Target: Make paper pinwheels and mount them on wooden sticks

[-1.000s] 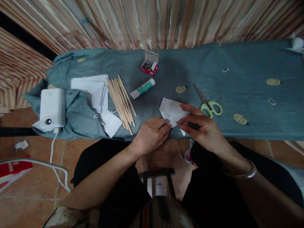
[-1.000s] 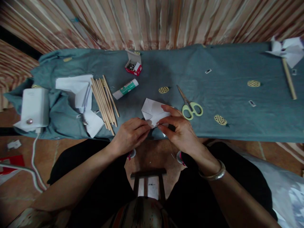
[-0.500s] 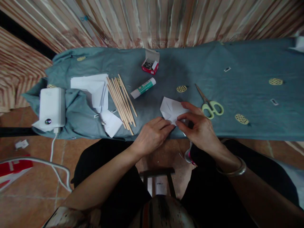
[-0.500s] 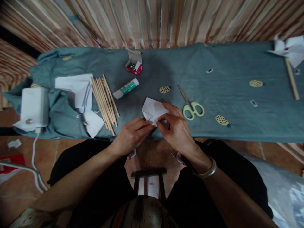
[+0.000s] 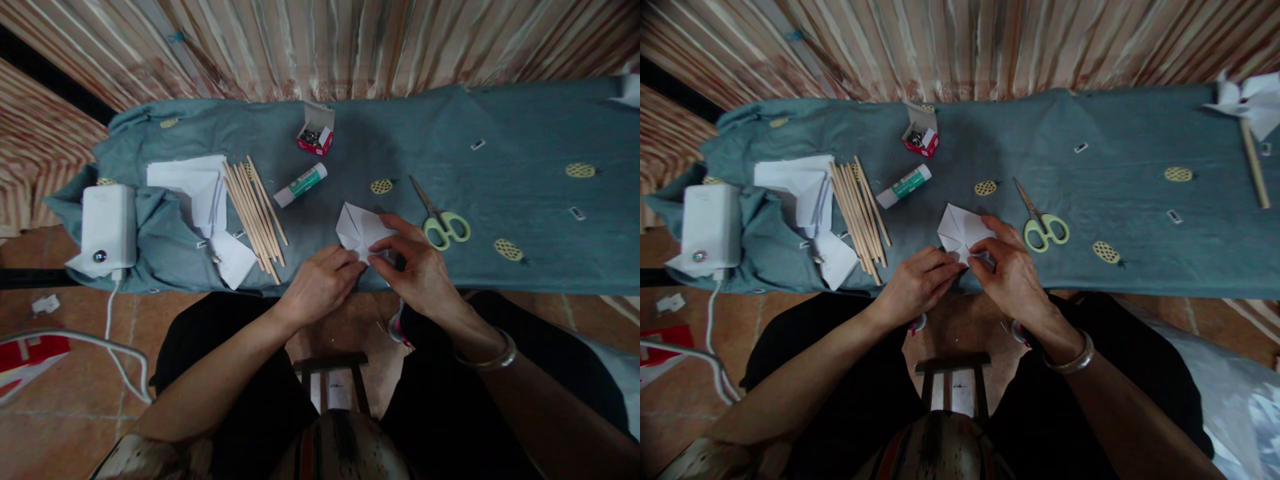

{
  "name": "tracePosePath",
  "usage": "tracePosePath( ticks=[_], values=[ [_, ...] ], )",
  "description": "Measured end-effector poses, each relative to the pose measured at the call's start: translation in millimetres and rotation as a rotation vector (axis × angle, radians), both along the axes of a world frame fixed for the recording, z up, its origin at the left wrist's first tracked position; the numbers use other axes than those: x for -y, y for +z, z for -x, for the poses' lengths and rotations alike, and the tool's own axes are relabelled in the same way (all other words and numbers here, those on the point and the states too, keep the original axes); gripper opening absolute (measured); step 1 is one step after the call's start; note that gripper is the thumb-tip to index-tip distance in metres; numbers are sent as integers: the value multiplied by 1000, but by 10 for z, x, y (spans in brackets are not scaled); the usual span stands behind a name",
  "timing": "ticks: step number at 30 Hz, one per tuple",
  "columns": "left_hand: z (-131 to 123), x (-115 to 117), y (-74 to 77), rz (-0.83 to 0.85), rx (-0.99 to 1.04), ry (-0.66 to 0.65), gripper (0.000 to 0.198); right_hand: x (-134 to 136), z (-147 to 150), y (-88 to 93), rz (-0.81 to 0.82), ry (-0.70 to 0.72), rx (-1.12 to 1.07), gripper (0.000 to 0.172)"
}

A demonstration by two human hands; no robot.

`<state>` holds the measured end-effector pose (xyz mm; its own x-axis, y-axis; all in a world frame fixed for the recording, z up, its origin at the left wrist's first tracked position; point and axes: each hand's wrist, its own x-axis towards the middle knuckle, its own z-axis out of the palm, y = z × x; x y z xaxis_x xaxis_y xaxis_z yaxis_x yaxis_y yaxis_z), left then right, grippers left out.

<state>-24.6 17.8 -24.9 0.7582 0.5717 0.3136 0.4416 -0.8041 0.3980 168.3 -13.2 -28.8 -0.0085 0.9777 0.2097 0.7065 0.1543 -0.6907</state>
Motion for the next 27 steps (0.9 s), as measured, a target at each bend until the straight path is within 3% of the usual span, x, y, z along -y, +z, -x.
tracePosePath(
  ticks=[15, 27],
  values=[
    [3, -18, -13, 80, -4, 5, 24, 1, 2, -5, 16, 12, 4, 6],
    [0, -23, -32, 124, -1, 8, 23, 42, 17, -20, -37, 106, 92, 26]
  ],
)
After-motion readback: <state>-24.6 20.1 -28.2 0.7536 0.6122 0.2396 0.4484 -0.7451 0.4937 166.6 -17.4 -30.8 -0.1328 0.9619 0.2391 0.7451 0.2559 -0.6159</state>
